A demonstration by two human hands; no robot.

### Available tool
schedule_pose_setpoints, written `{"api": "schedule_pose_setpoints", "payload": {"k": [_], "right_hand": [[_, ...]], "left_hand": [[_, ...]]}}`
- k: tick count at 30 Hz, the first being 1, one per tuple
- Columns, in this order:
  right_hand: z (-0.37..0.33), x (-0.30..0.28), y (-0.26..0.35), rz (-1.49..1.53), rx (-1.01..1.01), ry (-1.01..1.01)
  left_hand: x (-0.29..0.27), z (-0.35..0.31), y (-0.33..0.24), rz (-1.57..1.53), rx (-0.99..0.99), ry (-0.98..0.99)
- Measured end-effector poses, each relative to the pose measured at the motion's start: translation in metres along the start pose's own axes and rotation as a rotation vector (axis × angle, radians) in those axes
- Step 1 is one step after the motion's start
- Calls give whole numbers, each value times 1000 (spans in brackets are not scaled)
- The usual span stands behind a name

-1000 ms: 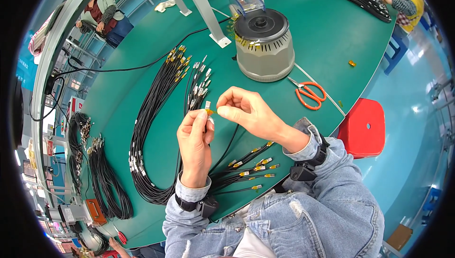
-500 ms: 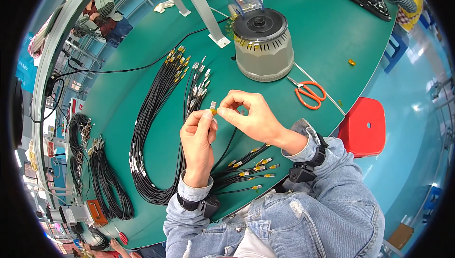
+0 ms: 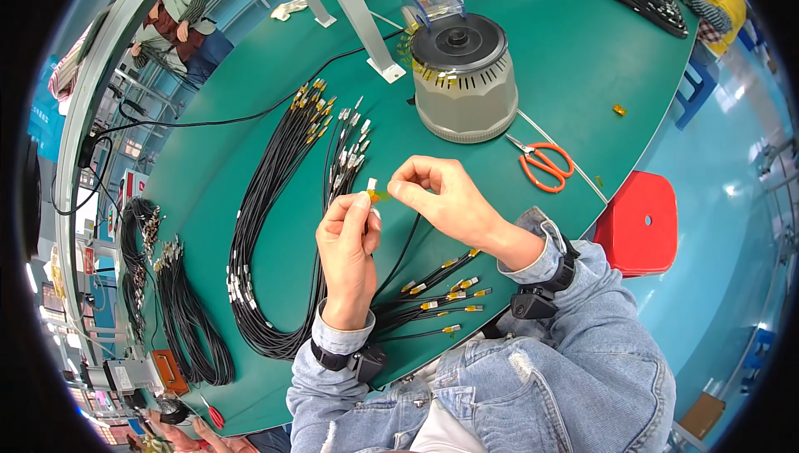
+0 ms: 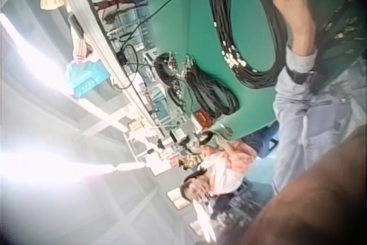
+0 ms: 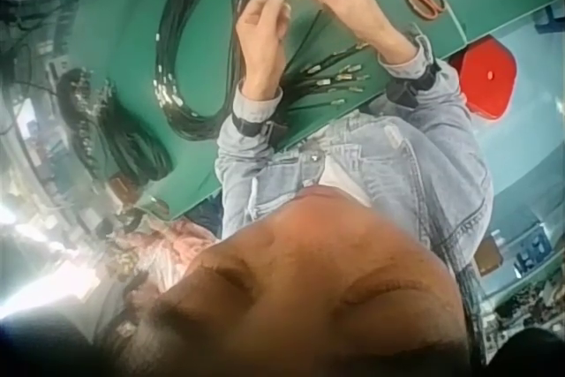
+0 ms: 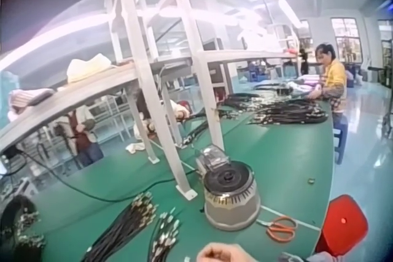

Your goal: Manually attaching small yellow connectors or sleeves to the ends of black electrical wires on a production line.

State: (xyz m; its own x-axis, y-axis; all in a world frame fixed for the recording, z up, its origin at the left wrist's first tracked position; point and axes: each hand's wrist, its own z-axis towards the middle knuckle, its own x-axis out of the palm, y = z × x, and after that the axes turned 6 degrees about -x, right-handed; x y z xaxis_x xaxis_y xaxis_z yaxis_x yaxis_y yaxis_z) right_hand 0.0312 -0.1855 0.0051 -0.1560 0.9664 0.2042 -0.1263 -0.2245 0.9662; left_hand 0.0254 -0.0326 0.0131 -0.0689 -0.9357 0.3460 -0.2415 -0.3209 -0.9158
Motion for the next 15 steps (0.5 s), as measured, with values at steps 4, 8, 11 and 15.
{"api": "schedule_pose_setpoints", "payload": {"k": [4, 8, 11, 15], "right_hand": [[-1, 5, 0, 19, -94, 7], [-1, 4, -2, -46, -173, 30], [-1, 1, -2, -100, -171, 25], [-1, 1, -1, -36, -123, 6]], "left_hand": [[-2, 1, -1, -33, -40, 16], [1, 0, 1, -28, -59, 37], [2, -1, 4, 21, -40, 60], [5, -2, 8, 69, 18, 45]]}}
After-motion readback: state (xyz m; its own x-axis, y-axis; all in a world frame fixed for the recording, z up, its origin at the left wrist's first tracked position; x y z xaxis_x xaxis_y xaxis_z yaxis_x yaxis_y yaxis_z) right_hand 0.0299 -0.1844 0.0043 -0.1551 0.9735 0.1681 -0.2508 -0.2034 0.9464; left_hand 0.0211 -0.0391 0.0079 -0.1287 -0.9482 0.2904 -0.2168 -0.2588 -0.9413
